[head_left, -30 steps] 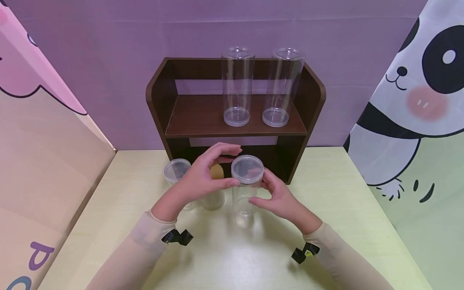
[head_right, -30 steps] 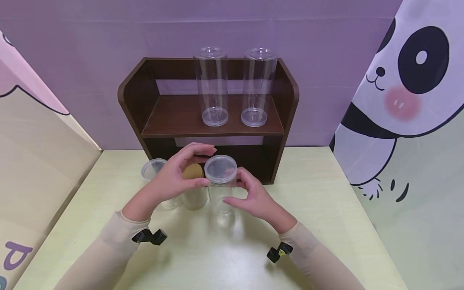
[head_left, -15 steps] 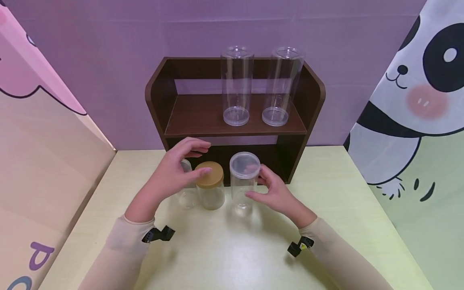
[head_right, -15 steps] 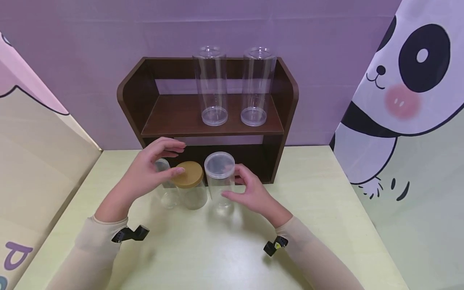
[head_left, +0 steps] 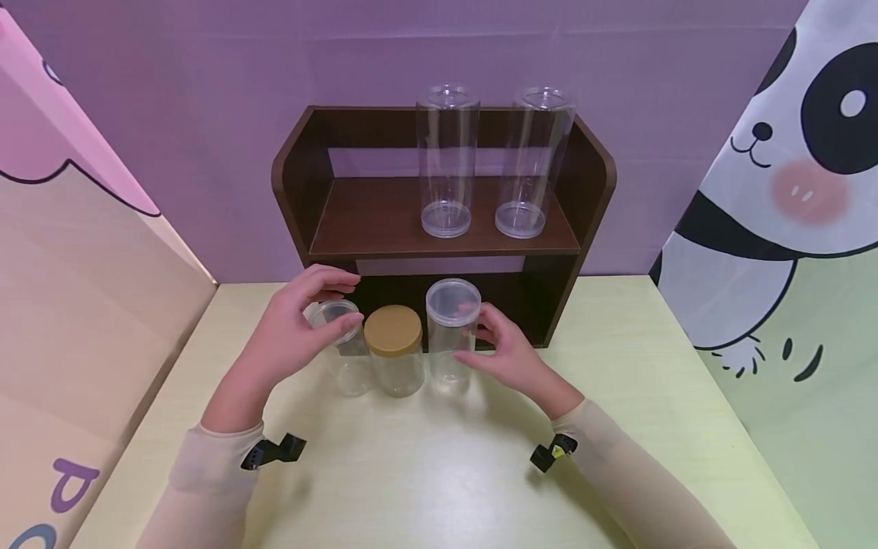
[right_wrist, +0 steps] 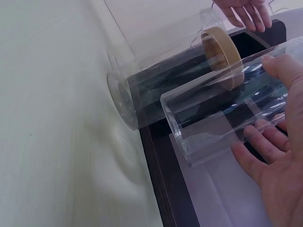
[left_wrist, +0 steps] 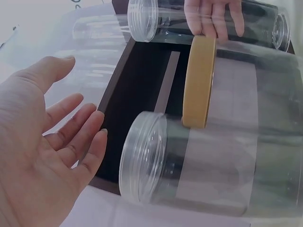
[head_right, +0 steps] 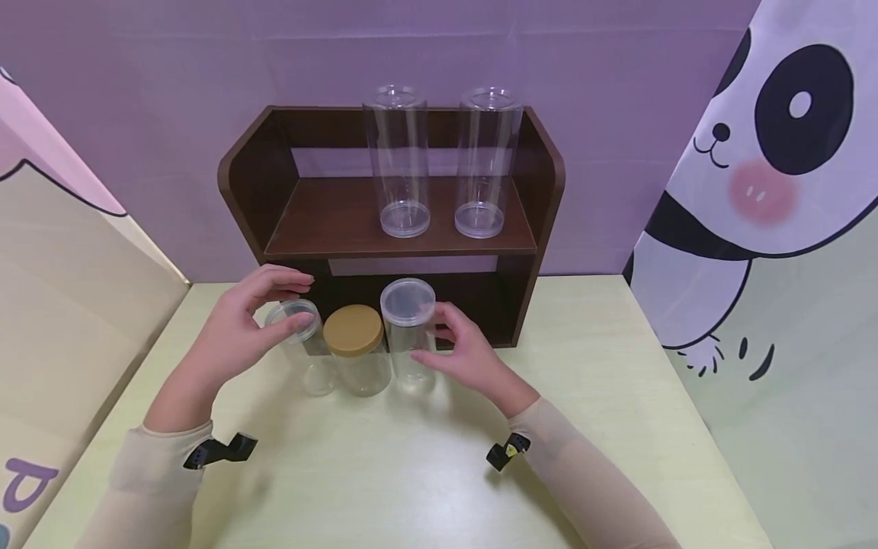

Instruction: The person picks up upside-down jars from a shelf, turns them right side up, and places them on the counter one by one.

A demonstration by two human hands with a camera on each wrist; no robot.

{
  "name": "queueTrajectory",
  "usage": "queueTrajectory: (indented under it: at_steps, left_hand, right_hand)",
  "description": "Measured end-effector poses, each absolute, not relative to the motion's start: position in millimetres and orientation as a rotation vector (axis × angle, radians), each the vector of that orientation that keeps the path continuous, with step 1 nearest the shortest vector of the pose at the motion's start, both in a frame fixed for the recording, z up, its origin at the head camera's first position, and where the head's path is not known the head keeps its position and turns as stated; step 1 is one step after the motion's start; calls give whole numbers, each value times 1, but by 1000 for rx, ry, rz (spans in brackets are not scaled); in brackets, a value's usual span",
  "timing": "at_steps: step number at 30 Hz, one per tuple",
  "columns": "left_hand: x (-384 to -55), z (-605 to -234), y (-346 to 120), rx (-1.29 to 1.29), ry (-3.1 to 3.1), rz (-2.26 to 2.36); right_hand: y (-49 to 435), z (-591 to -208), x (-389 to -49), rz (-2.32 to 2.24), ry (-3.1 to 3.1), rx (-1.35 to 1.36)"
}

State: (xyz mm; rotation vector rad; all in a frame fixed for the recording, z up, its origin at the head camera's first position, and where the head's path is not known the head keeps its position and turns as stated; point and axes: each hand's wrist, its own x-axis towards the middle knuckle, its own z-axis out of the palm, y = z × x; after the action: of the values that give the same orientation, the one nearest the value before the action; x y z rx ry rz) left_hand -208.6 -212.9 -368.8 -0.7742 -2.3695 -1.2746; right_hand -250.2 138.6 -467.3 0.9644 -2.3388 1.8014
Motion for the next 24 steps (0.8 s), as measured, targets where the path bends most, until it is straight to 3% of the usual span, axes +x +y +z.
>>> queueTrajectory:
  at_steps: [24]
  left_hand:
    - [-201,-368,-228,-701,-2293,-1295]
  right_hand:
    - [134,-486,-260,1820,-2419,897]
